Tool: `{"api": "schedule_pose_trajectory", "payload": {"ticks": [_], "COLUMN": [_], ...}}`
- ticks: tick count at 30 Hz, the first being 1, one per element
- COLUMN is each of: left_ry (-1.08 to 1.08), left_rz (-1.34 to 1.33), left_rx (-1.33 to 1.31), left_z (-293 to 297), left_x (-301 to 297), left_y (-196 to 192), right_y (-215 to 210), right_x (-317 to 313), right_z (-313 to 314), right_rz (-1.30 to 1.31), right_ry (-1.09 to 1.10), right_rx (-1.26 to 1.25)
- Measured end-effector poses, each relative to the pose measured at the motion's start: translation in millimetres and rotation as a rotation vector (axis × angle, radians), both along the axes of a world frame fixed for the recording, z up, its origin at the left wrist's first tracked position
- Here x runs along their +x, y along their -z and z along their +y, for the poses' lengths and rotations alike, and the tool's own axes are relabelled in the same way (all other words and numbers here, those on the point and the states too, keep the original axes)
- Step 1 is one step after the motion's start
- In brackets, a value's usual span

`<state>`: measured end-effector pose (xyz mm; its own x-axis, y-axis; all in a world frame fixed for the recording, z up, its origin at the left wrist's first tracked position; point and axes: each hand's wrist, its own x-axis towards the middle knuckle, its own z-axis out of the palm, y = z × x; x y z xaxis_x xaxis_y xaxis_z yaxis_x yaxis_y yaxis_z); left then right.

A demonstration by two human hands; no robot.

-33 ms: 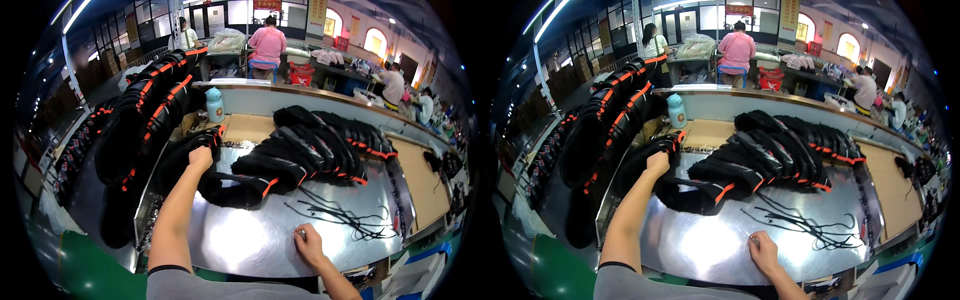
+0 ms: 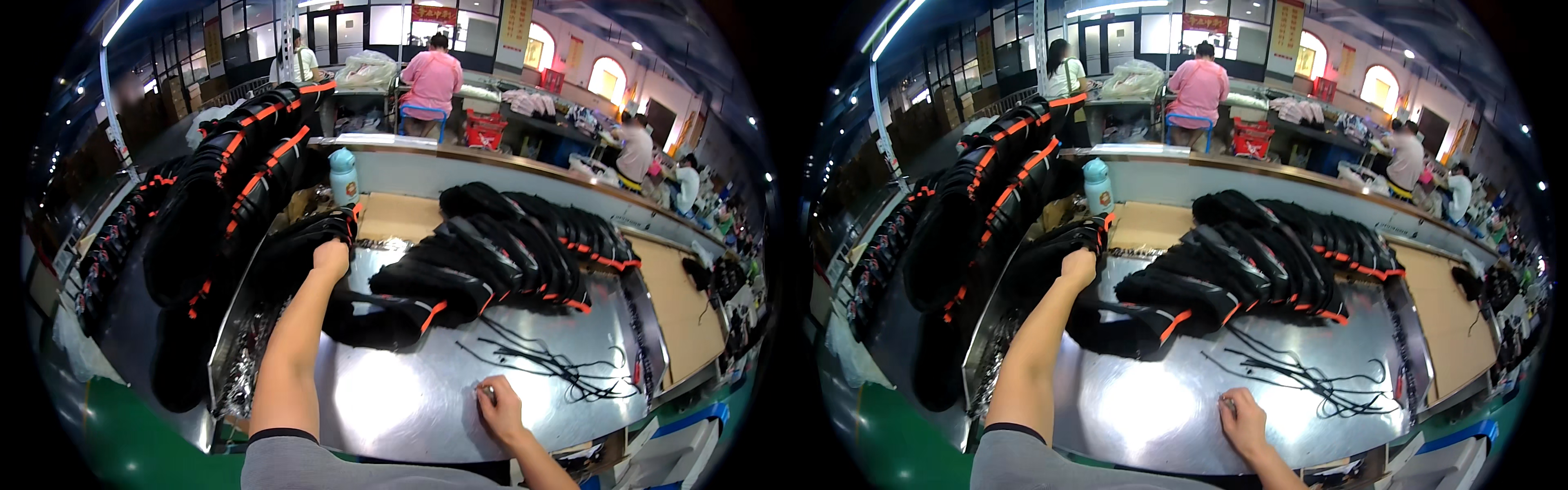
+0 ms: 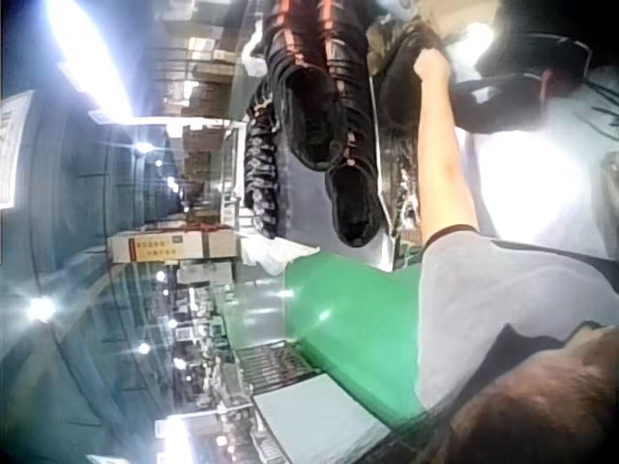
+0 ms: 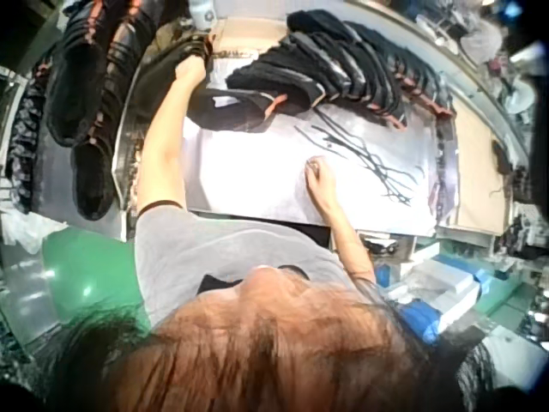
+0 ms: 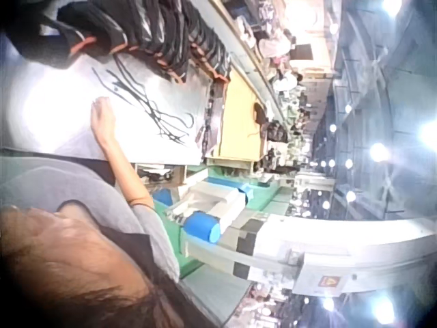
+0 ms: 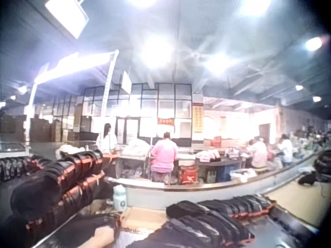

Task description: The person laces black and orange shoes on a metal workbench. They thread laces through eyelets, pull them tight, and place finished shoes into a pile. The person repeats this process for multiple shoes.

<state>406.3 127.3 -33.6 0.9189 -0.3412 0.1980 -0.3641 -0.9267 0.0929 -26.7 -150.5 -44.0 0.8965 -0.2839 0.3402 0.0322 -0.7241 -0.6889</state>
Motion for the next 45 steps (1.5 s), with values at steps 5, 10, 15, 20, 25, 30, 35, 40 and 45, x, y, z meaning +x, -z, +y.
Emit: {"api": "schedule_pose_trajectory", "payload": {"ticks": [5,10,15,20,25,30,35,40,45], "left_ry": [0.153,0.242,0.463,0.327,0.136,0.301,0.008,-0.042,0.246], "left_rz": [0.104,0.049,-0.136,0.232,0.272,0.917,1.580,1.190,0.320], "left_rx": [-0.089,-0.411,-0.874,-0.589,-0.869,-1.657,-1.793,-1.381,-0.776], "left_z": [-16.7,31.4,-8.3,-51.7,-80.8,-46.2,12.5,14.4,9.7], "left_x": [29.5,11.6,-198.9,-256.1,-256.0,-354.7,-323.5,-297.4,-313.3], "left_y": [28.4,28.4,-69.7,-50.8,-46.8,-105.0,-13.1,-14.4,-94.3], "right_y": [5.4,19.2,18.8,-55.9,-124.8,-108.0,-75.2,-29.8,-13.0], "right_x": [9.8,74.0,81.1,40.7,-33.9,-88.8,-79.6,-46.4,-24.0], "right_z": [-8.7,-0.7,-3.0,44.2,38.6,-33.5,-31.5,-4.8,4.2], "right_rz": [0.019,0.075,0.147,0.099,-0.007,-0.314,-0.121,0.135,0.194], "right_ry": [0.060,0.066,-0.010,-0.502,-0.645,-0.114,-0.019,-0.046,-0.082], "right_rx": [-0.099,-0.297,-0.319,0.016,0.576,1.157,1.269,1.240,1.307]}}
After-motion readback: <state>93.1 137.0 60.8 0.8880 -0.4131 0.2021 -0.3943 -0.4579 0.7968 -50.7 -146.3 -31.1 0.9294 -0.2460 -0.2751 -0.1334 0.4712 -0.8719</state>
